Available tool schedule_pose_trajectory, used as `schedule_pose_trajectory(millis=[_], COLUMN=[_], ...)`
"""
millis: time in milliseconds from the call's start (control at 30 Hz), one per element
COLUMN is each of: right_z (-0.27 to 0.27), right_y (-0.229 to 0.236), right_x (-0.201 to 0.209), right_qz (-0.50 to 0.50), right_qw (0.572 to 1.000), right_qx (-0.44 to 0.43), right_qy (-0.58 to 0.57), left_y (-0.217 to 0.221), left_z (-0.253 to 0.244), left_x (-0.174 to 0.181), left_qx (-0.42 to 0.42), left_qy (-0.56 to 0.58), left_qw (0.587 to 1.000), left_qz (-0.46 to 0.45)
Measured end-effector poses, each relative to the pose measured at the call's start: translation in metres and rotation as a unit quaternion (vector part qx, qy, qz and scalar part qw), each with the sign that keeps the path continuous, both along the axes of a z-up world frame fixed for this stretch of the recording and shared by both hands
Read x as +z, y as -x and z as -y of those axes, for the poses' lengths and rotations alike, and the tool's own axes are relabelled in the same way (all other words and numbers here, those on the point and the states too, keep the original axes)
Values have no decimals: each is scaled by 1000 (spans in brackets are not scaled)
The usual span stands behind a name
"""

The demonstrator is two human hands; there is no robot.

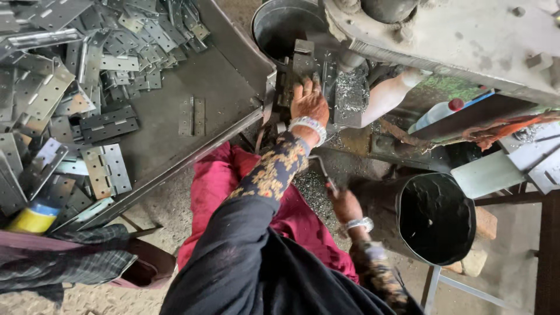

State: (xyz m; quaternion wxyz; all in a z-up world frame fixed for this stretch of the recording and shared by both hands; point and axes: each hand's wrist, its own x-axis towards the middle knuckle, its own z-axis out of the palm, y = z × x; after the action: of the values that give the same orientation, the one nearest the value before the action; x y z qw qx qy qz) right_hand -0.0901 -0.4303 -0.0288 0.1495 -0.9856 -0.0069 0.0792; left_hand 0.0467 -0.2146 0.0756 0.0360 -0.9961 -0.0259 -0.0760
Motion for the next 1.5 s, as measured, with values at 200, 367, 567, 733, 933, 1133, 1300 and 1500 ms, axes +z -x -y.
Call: schedule_pose_trajectory(millis=[200,367,567,733,933,1133,1300,1500], right_z=[10,10,-3,14,2,-13,-23,-21], right_y=[-4,-7,21,-6,-25,12,12,17], right_x=[-6,-2,-8,19,42,68,91,86], right_qz=[27,-41,-78,-42,29,-20,16,-5], right_qw=[999,999,995,999,992,995,996,998], right_qx=[30,-9,-17,-5,117,51,68,56], right_qy=[11,-9,-55,17,47,86,54,18], left_y=[-15,-53,53,129,92,115,98,64], left_z=[7,19,-24,-145,-244,-232,-189,-9], left_x=[-29,-32,-11,-21,-50,-40,7,25], left_qx=[25,124,29,252,361,263,145,13], left_qy=[91,14,202,148,129,191,202,277], left_qw=[995,991,945,949,923,936,968,950], left_qz=[19,50,256,120,14,138,23,146])
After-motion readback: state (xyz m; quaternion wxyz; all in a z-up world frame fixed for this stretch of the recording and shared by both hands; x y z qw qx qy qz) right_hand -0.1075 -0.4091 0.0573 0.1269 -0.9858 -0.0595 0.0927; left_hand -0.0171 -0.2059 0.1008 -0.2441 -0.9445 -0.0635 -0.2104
